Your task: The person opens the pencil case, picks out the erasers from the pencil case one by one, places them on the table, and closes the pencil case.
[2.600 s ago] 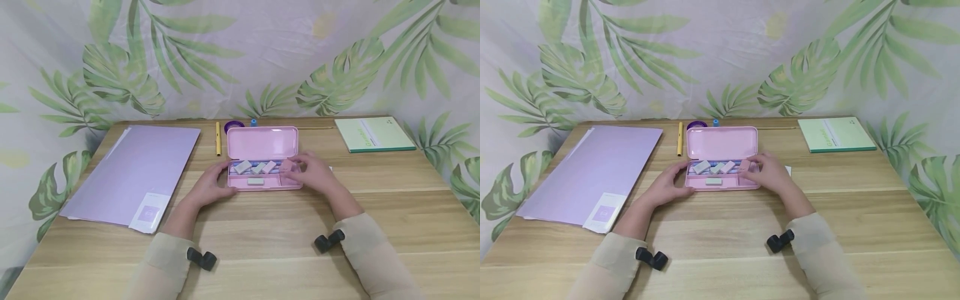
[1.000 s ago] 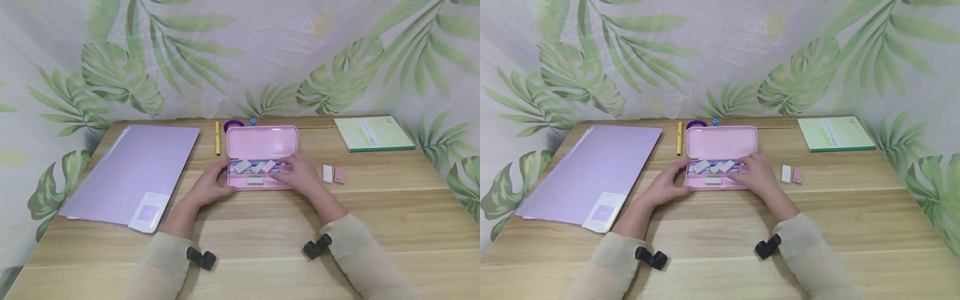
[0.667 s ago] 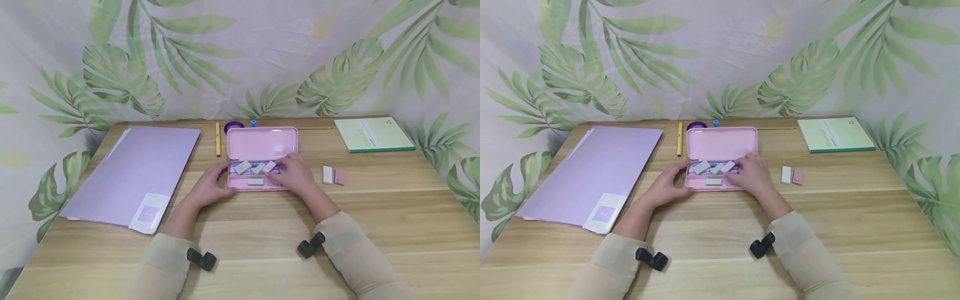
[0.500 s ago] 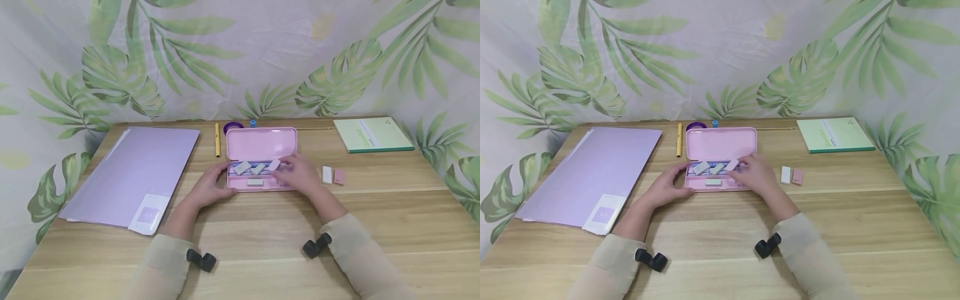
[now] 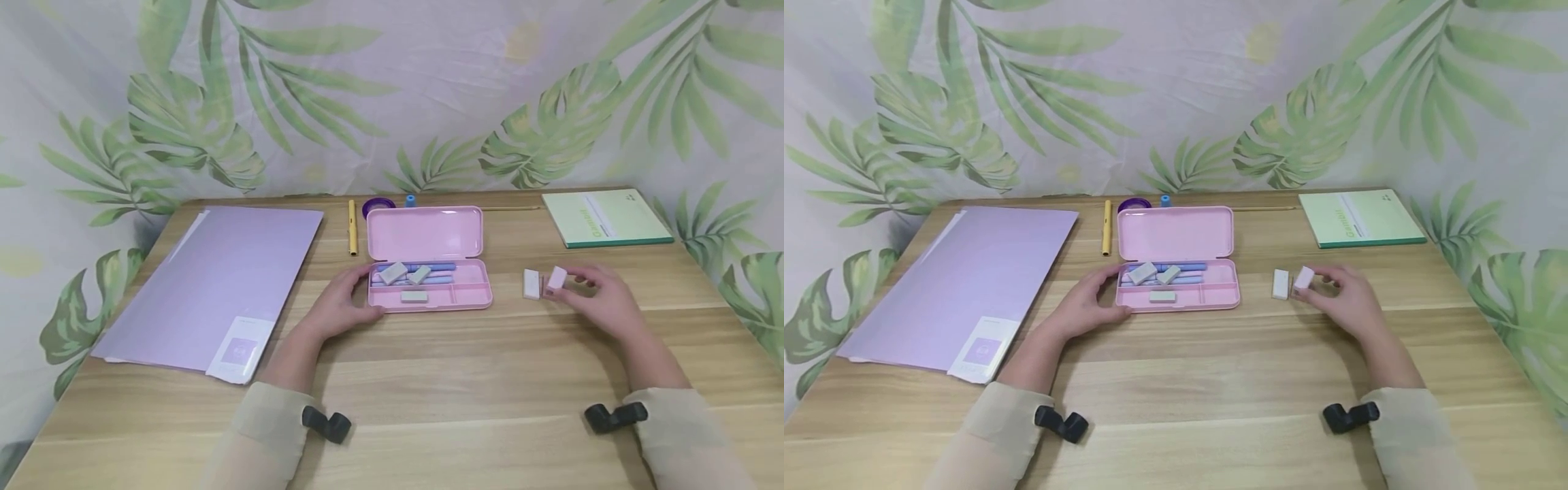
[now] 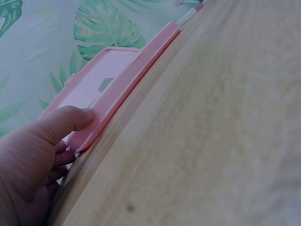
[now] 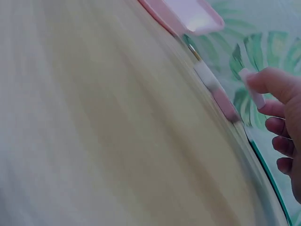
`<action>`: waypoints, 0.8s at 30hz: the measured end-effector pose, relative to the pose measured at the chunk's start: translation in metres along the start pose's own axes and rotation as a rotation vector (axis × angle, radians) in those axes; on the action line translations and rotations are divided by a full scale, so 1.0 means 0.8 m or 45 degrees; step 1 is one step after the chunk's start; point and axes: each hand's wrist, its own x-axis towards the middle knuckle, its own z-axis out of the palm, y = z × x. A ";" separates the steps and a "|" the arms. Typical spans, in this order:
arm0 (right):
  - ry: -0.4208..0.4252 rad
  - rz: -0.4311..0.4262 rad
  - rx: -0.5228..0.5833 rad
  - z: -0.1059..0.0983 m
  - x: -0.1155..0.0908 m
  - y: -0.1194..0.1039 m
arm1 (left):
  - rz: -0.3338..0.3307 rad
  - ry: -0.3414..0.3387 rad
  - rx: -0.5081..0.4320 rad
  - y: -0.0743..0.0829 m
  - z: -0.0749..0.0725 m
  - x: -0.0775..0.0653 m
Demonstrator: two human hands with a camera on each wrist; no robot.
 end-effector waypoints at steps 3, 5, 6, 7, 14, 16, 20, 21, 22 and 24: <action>0.002 -0.004 -0.046 -0.008 -0.004 0.023 | 0.004 0.002 -0.002 -0.001 0.000 0.000; -0.027 -0.010 -0.058 -0.011 -0.004 0.034 | 0.003 0.001 -0.005 -0.002 0.000 0.000; -0.053 -0.005 -0.061 -0.012 -0.003 0.037 | 0.003 0.000 -0.004 -0.002 0.000 0.000; -0.077 -0.004 -0.068 -0.013 -0.003 0.039 | 0.002 -0.001 -0.005 -0.001 0.000 0.000; -0.175 0.024 -0.084 -0.015 -0.002 0.041 | -0.016 -0.009 -0.001 0.001 0.000 0.000; -0.162 0.036 -0.058 -0.016 -0.002 0.037 | -0.017 -0.012 0.001 0.002 0.000 0.000; -0.111 0.033 -0.006 -0.009 0.000 0.016 | -0.016 -0.012 -0.001 0.002 0.001 0.000; -0.100 0.025 0.004 -0.006 0.002 0.009 | -0.015 -0.011 -0.002 0.002 0.001 0.000; -0.089 0.009 0.018 -0.001 0.004 0.000 | -0.014 -0.009 0.001 0.002 0.001 0.000; -0.070 -0.016 0.044 0.010 0.009 -0.017 | -0.012 -0.008 0.003 0.001 0.001 0.000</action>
